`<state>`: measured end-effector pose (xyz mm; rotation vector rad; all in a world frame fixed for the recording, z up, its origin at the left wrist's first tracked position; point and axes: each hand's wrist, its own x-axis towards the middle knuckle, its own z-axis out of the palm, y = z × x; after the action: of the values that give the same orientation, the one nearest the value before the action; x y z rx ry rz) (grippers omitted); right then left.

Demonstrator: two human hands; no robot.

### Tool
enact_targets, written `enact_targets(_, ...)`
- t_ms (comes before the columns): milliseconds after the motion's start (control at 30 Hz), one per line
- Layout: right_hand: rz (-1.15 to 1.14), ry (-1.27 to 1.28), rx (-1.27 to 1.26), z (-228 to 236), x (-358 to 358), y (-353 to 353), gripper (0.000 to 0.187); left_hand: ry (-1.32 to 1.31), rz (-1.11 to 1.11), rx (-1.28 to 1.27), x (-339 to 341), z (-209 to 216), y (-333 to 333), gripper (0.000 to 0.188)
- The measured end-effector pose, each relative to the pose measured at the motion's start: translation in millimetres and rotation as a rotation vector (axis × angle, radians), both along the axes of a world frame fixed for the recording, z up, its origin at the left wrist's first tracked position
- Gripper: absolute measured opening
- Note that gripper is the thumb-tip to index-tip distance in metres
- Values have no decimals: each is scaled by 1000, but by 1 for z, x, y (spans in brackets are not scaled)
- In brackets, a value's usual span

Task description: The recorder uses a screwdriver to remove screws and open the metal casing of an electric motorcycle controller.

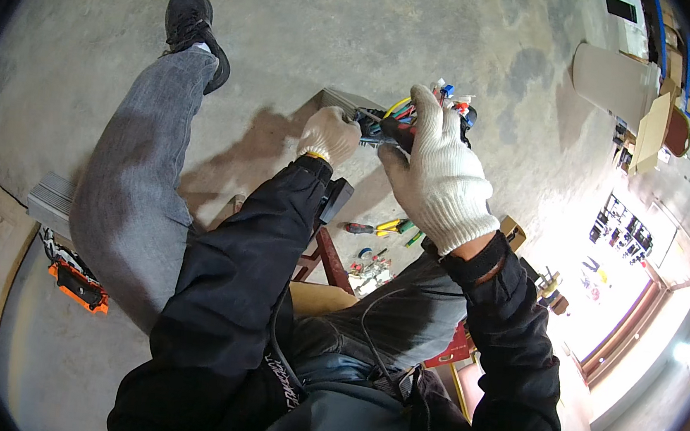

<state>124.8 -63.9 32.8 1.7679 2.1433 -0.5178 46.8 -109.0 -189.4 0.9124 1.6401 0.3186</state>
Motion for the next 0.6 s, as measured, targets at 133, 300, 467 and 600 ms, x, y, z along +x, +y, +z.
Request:
enact_targets(133,158,105,0,-6,13,1,57,13,48,-54,-1,-3,1,28)
enact_targets(300,-194,106,-68,-8,5,3,62,68,103,-119,2,16,6,48)
enact_targets(467,-64,171,-10,-6,10,5,57,5,148,-90,0,4,0,49)
enact_targets(600,88,200,56,-16,24,2,59,-13,86,-81,4,-13,-3,48)
